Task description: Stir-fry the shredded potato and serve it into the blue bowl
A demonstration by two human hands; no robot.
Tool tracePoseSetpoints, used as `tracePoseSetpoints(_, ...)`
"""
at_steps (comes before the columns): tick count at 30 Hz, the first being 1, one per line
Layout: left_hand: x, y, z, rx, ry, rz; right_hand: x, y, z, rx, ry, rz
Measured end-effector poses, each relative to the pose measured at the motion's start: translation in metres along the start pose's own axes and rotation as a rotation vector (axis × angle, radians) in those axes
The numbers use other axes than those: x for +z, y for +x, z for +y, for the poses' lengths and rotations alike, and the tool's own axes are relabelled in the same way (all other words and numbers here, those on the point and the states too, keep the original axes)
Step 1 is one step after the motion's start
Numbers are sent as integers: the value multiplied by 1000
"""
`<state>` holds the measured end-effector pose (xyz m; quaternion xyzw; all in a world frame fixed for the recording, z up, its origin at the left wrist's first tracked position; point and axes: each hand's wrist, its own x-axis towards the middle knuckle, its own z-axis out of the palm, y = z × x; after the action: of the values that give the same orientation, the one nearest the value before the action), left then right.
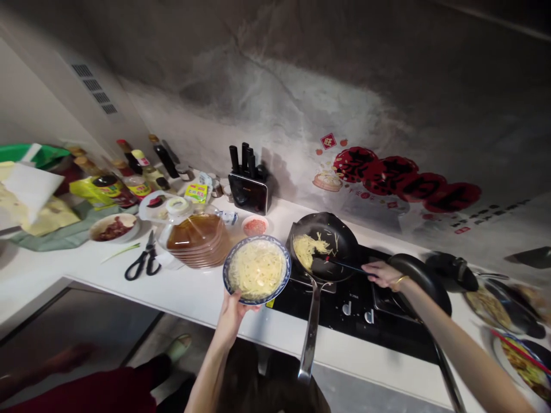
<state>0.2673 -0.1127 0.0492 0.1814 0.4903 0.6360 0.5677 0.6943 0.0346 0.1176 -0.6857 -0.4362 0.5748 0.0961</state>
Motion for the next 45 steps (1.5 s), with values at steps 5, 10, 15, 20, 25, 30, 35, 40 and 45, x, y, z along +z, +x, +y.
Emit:
tracePoseSetpoints(5, 4, 5, 6, -13, 9, 10, 43, 29, 32, -177, 268, 37)
tracePoseSetpoints(10, 11, 8, 5, -12, 19, -26, 50, 26, 43, -195, 367, 28)
tracePoseSetpoints(15, 21, 10, 9, -6, 49, -57, 55, 8, 60, -175, 482, 20)
tracePoseSetpoints(20, 35, 12, 14, 19, 101, -72, 51, -18, 86, -161, 543, 82)
tracePoseSetpoints(25, 66, 15, 11, 16, 141, -102, 36, -63, 94, -208, 526, 148)
tracePoseSetpoints(30, 107, 22, -4, -20, 131, -122, 11, -111, 79, -192, 548, 240)
tracePoseSetpoints(35, 147, 29, -28, 1, 88, -191, -7, -146, 59, -201, 572, 246)
tracePoseSetpoints(40, 182, 33, -38, -39, 43, -257, -8, -164, 43, -230, 417, 265)
tracePoseSetpoints(45, 194, 35, -36, -43, -5, -308, -3, -178, 28, -288, 103, 439)
